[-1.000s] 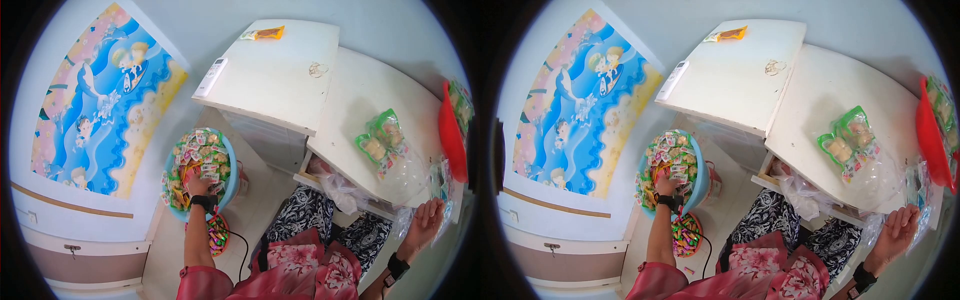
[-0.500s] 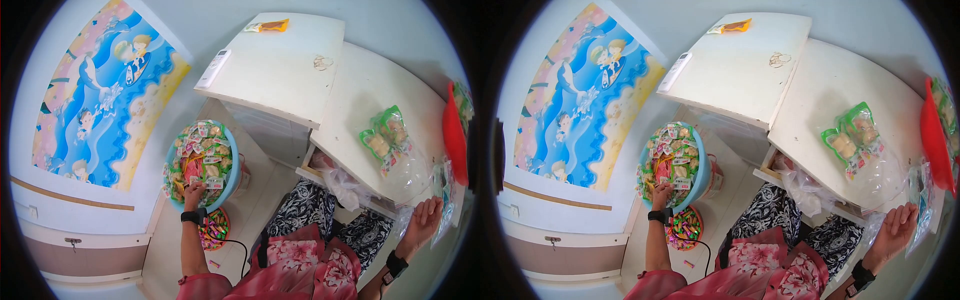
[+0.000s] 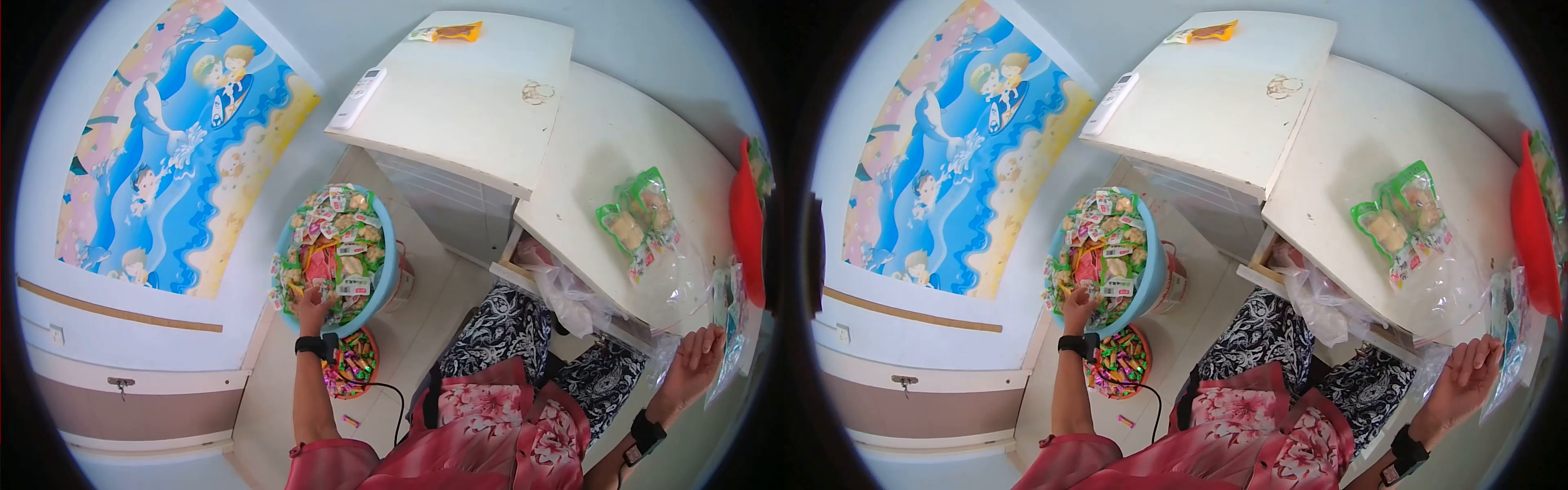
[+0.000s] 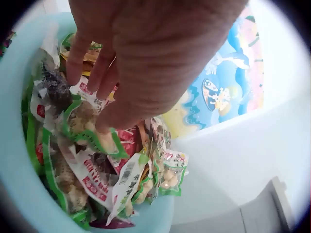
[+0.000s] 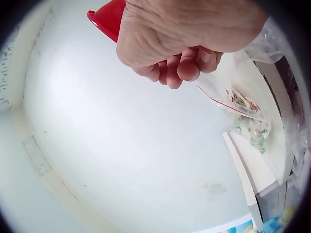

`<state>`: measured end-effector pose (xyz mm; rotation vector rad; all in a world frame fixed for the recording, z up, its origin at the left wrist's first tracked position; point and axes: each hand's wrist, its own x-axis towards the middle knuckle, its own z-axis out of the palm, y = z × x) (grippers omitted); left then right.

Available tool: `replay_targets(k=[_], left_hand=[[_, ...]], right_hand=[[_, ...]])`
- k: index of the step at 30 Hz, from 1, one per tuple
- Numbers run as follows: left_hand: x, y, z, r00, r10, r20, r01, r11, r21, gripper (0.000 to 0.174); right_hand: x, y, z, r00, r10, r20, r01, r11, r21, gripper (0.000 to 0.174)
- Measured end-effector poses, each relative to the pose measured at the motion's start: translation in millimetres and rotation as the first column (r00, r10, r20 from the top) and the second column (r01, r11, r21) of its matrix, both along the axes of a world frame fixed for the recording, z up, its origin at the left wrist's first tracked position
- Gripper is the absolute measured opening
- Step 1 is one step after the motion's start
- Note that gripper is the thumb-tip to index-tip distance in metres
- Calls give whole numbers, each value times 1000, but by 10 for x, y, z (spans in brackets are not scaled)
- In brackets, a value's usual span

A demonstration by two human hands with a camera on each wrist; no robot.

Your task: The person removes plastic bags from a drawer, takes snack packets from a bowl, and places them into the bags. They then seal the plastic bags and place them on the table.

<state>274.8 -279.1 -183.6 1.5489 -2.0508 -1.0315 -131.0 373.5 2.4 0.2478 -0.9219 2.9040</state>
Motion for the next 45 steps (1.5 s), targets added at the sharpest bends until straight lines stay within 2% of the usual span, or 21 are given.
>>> replay_targets(k=[6,9,12,16,21,22,24,25,26,27,28,29,30,32,33,34,35,37,38,41,45], left_hand=[[-200,144,113,962,-181,206,206,972,-111,76],[-323,284,248,837,-246,488,372,911,-178,75],[-439,373,284,841,-180,511,319,927,-198,64],[-312,285,105,939,-3,345,102,957,-270,48],[60,-101,-108,987,156,37,-117,857,-503,30],[9,-63,62,952,207,-226,-271,911,-310,28],[-182,108,575,664,401,-631,-377,908,181,23],[-140,65,635,814,124,-567,-176,984,-38,24],[-103,26,701,865,-158,-476,39,968,-249,27],[-437,372,1158,663,-94,-743,137,991,-3,27],[-727,657,1535,413,63,-909,314,927,207,27],[-833,798,1667,462,-1,-887,391,898,203,35],[-961,916,1720,474,-199,-858,477,877,60,39],[-1294,1180,1807,408,-563,-718,650,732,-205,47],[-1654,1497,2097,281,-717,-638,768,567,-300,48],[-2031,1873,2430,124,-833,-540,847,372,-380,49],[-2240,2131,2604,69,-886,-459,880,271,-390,43],[-2520,2527,2818,-48,-960,-276,909,73,-411,32],[-2615,2676,2863,-87,-981,-173,890,1,-456,34],[-2806,3036,2925,-130,-986,101,806,-164,-569,37],[-2863,3325,2920,-213,-964,159,749,-265,-607,32]], right_hand=[[13,-45,49,1000,0,-12,0,1000,14,14],[51,-119,36,997,-61,36,60,997,48,16],[85,-142,30,995,-80,56,74,992,101,16],[104,-72,66,996,-79,44,74,991,113,16],[124,-22,120,998,-64,2,64,994,87,17],[137,-35,129,998,-56,-14,57,994,91,17],[165,-72,159,998,-40,-50,45,994,100,17],[192,-116,189,998,-1,-63,8,994,112,17],[235,-181,232,996,33,-77,-24,992,122,17],[293,-246,284,994,59,-93,-46,990,134,17],[355,-341,313,991,101,-91,-82,979,189,18],[425,-462,334,988,132,-83,-107,962,250,20],[506,-549,403,986,152,-70,-123,941,315,21],[680,-719,646,919,359,165,-388,738,552,26],[708,-814,752,843,436,315,-534,607,589,30],[688,-889,703,757,567,325,-640,545,542,33],[698,-990,655,753,609,250,-610,503,612,50],[677,-1013,603,663,691,287,-689,414,595,59],[693,-1012,566,664,685,298,-697,424,578,63],[696,-886,564,666,667,333,-720,460,519,57],[680,-687,494,639,628,444,-768,490,412,44]])
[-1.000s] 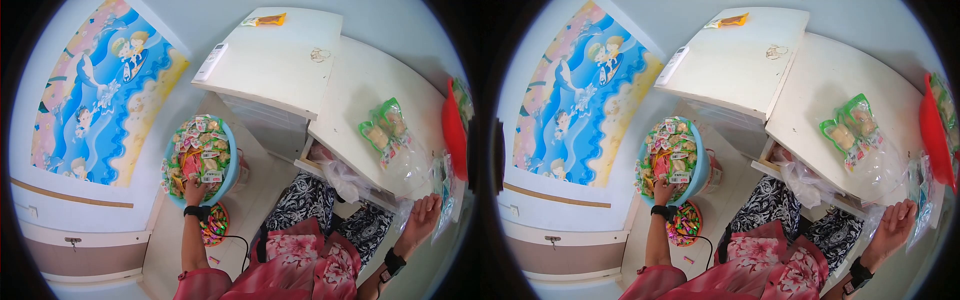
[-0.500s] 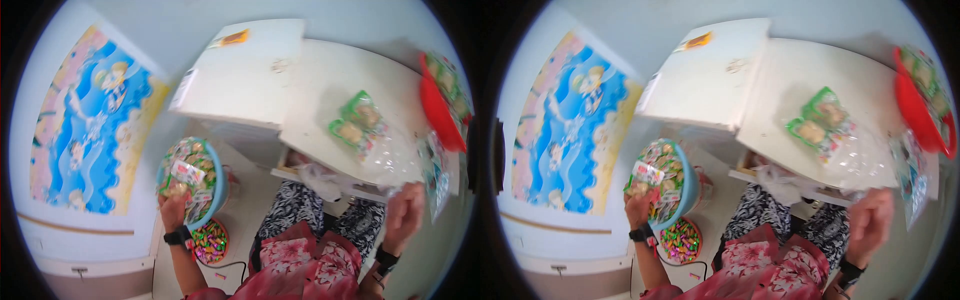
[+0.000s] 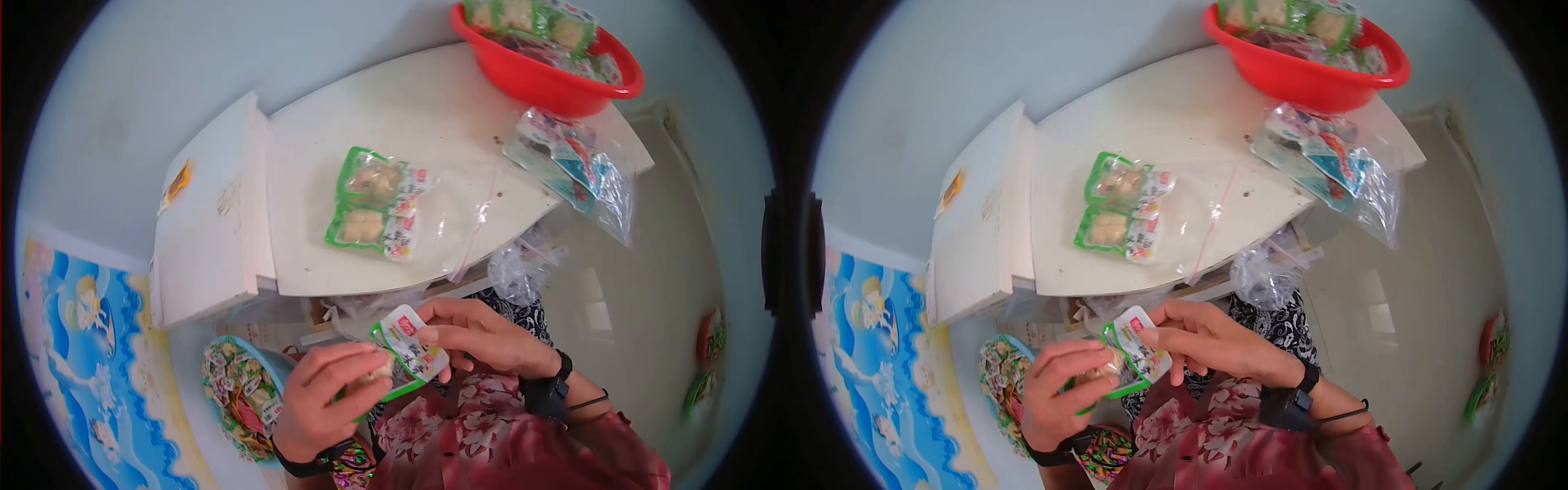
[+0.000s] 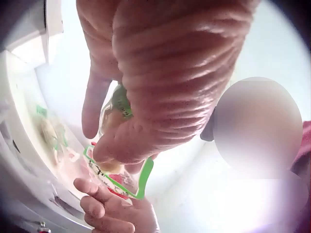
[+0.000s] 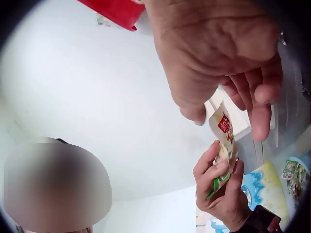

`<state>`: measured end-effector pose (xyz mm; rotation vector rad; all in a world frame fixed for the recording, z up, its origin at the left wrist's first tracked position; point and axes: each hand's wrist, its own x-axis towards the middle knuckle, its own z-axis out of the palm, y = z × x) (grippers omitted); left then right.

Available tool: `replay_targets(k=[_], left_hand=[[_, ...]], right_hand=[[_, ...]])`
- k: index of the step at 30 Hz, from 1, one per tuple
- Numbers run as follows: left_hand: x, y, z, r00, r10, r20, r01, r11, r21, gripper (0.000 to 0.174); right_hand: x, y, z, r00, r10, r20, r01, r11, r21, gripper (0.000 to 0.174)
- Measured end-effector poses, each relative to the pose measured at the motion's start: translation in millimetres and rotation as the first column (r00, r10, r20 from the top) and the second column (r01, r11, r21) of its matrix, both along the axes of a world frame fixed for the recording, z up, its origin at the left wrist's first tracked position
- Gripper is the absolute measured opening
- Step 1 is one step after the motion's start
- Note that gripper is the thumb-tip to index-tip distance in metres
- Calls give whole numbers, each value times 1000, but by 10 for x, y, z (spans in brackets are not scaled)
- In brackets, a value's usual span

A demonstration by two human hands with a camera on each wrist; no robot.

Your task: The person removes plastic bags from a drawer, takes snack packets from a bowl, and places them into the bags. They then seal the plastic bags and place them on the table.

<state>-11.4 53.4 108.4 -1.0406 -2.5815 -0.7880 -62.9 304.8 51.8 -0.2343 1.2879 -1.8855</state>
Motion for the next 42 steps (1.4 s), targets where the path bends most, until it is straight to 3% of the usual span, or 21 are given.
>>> replay_targets(k=[4,7,10,11,13,14,15,17,21,22,25,28,31,34,35,37,38,40,42], left_hand=[[-12,216,-101,996,-82,-41,81,997,-15,33],[-33,324,-166,993,23,-118,-19,999,34,40],[0,316,-314,931,364,28,-364,920,148,49],[11,360,-299,901,368,230,-426,851,307,51],[43,457,-256,767,240,596,-597,609,523,56],[42,402,-301,724,74,686,-613,525,591,66],[58,372,-397,697,30,717,-614,542,574,69],[68,349,-510,633,-52,772,-616,571,543,74],[51,584,-501,476,-267,838,-661,520,541,60],[55,573,-491,407,-289,867,-715,490,499,48],[125,482,-480,425,-458,781,-624,477,619,40],[131,504,-505,446,-593,670,-624,331,708,37],[115,566,-366,452,-363,815,-653,488,580,39],[75,609,-272,387,-254,886,-581,679,449,44],[28,616,-296,506,-189,842,-486,744,459,47],[-78,644,-369,725,-92,683,-288,860,422,51],[-98,689,-376,717,-78,692,-358,812,462,59],[-214,758,-344,887,174,429,-347,863,367,64],[-388,822,-331,931,364,24,-359,902,240,63]], right_hand=[[30,137,-66,996,-26,89,33,996,-77,33],[50,175,-65,990,-94,105,108,986,-131,27],[52,246,-82,983,-185,20,186,977,-103,26],[60,276,-47,977,-212,7,212,973,-93,26],[78,319,-56,959,-273,-73,268,961,-66,25],[87,330,-101,943,-302,-142,297,953,-51,25],[98,331,-128,922,-326,-211,325,945,-38,25],[121,325,-104,929,-329,-169,327,944,-43,25],[184,290,-103,947,-302,-111,288,949,-126,25],[191,304,-114,954,-282,-98,267,953,-144,25],[227,334,-139,971,-226,-71,208,957,-201,26],[257,306,-68,981,-192,-30,179,952,-248,26],[205,375,-70,981,-195,-9,190,963,-190,25],[203,521,-75,983,-178,-48,170,977,-128,22],[198,560,-101,980,-186,-75,177,977,-115,21],[199,683,-159,938,-300,-173,296,954,-46,17],[205,769,-145,919,-353,-175,358,934,-8,16],[198,882,-146,838,-502,-212,524,850,58,14],[212,963,-40,747,-645,-159,660,748,66,14]])
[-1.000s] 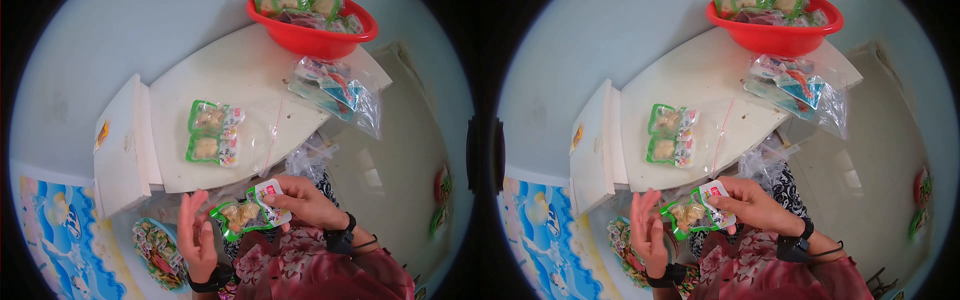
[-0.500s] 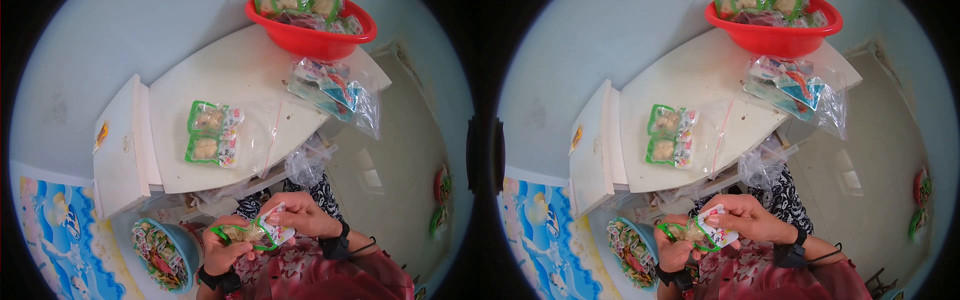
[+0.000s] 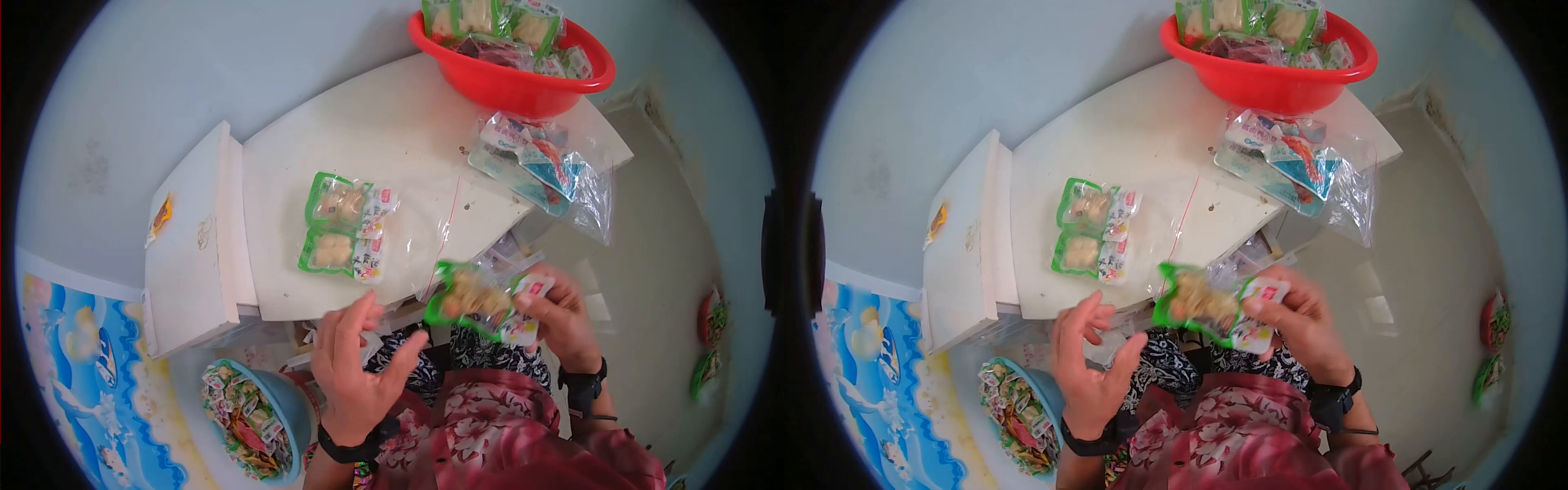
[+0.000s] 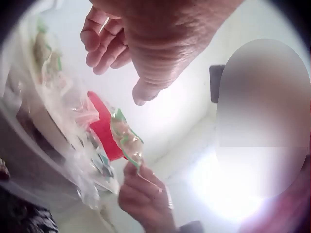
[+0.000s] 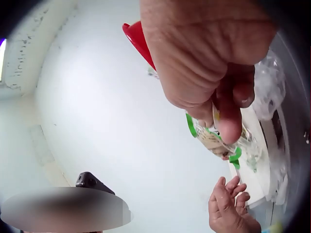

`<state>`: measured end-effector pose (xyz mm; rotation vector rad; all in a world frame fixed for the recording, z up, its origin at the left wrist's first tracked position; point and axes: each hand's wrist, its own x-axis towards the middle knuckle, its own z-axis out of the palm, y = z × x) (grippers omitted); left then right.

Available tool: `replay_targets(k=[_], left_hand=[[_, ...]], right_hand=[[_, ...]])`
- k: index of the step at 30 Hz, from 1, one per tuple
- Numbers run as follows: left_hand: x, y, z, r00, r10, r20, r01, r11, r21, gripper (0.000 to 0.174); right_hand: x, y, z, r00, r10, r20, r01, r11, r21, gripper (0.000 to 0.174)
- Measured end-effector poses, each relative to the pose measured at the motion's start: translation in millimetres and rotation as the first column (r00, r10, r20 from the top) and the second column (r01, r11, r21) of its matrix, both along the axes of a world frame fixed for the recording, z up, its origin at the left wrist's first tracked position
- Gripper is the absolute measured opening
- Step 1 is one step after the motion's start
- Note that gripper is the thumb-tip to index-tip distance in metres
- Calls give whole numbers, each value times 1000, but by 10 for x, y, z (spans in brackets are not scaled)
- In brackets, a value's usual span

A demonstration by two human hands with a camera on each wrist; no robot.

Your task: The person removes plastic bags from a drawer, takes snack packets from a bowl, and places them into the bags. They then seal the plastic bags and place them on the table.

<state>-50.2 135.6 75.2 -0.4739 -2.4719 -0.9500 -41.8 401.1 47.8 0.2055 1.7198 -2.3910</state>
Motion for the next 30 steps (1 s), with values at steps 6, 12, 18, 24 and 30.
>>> replay_targets(k=[6,12,18,24,30], left_hand=[[-305,260,-133,991,13,-136,-39,981,-188,47],[-366,349,-248,996,24,-88,-40,981,-191,26],[-292,383,-193,990,12,-142,-29,992,-119,20],[-230,353,-171,982,-14,-189,-1,997,-80,21],[-155,316,-152,978,-47,-205,40,998,-40,22]], right_hand=[[-92,91,-10,985,-166,-45,165,986,-15,11],[-207,-37,-36,991,-134,0,134,991,10,13],[-515,-246,7,997,81,-9,-81,996,-21,15],[-857,-430,156,957,288,-14,-288,952,-100,15],[-1110,-682,106,877,479,-36,-480,871,-104,21]])
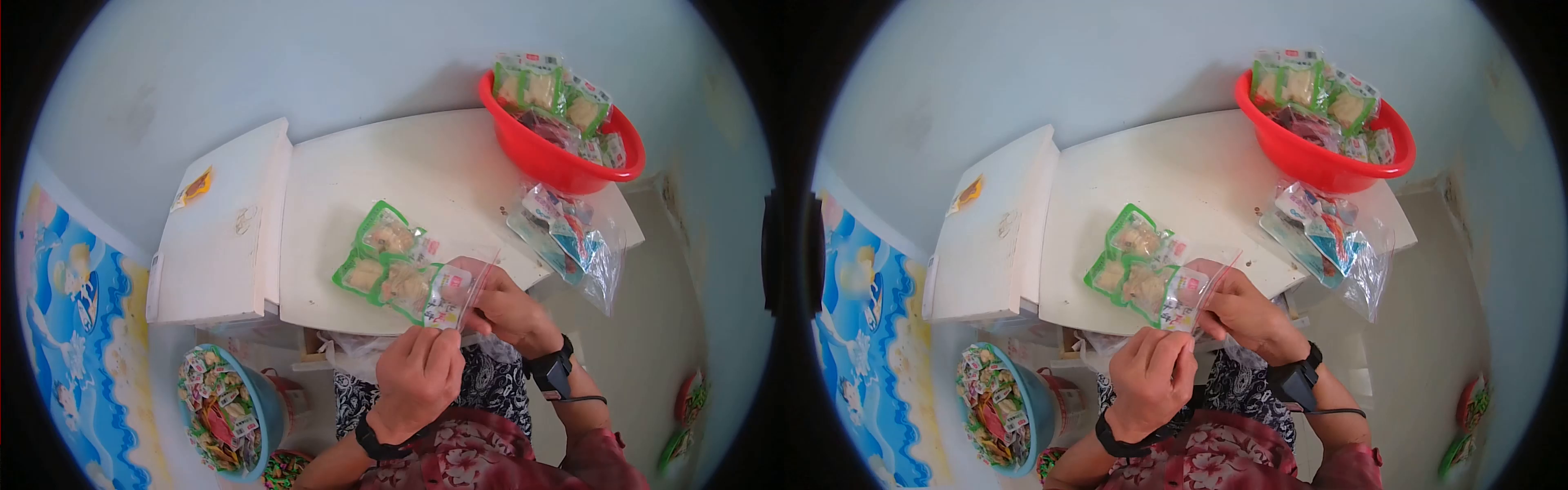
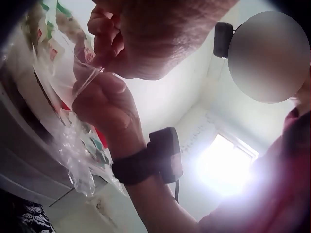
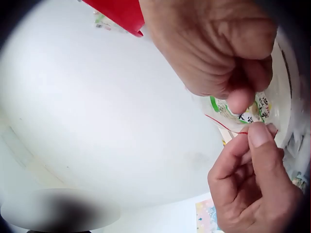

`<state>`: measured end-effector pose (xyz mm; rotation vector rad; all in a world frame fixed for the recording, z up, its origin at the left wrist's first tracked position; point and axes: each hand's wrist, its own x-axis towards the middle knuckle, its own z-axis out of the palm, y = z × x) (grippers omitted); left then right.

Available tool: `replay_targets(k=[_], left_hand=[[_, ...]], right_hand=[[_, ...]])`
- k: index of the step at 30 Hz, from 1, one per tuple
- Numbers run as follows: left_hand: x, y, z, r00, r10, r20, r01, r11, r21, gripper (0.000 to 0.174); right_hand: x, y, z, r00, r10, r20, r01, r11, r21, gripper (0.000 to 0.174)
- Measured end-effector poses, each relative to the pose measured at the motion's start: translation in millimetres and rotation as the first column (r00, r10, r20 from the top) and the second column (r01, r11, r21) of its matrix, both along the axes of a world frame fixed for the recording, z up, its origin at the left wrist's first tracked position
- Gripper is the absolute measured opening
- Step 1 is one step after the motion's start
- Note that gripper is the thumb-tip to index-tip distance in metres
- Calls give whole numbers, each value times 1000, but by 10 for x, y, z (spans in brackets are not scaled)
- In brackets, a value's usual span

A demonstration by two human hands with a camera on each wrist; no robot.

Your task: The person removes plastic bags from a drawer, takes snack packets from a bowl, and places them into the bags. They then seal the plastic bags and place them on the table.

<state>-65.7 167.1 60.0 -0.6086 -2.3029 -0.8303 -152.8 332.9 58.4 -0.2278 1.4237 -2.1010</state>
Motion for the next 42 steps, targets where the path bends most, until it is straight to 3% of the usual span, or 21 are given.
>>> replay_targets(k=[10,16,19,22,25,28,30,32,35,36,39,42], left_hand=[[30,-27,-49,997,-50,-61,54,997,55,27],[29,-78,-193,994,-99,-34,102,990,94,25],[5,-166,-170,991,-130,-18,131,984,121,23],[35,-322,-85,990,-142,-14,142,978,150,22],[53,-564,-29,999,-12,32,8,991,131,23],[-22,-846,-5,991,128,35,-129,991,43,27],[-110,-949,34,986,165,-12,-165,986,-15,30],[-181,-1004,112,993,119,-15,-120,991,-60,33],[-317,-1049,317,997,41,66,-31,988,-153,42],[-392,-1050,395,995,19,98,1,981,-193,46],[-725,-996,582,960,-92,264,176,933,-313,63],[-1019,-932,612,884,-182,430,346,873,-343,79]], right_hand=[[-197,-556,-40,988,152,1,-151,983,108,45],[-153,-745,-87,973,217,-77,-202,965,167,44],[-51,-725,82,995,95,0,-94,988,125,42],[-73,-486,4,990,140,18,-141,976,168,39],[189,-300,279,991,39,-128,-5,967,256,32],[297,-9,207,979,-2,-203,72,939,337,27],[301,165,210,962,-142,-234,212,926,312,26],[290,362,200,925,-262,-274,348,874,340,30],[332,374,111,748,-394,-534,588,766,259,46],[368,386,118,802,-345,-488,546,756,362,72],[455,252,11,695,-74,-715,590,626,510,87],[407,74,-7,606,64,-793,671,494,553,95]])
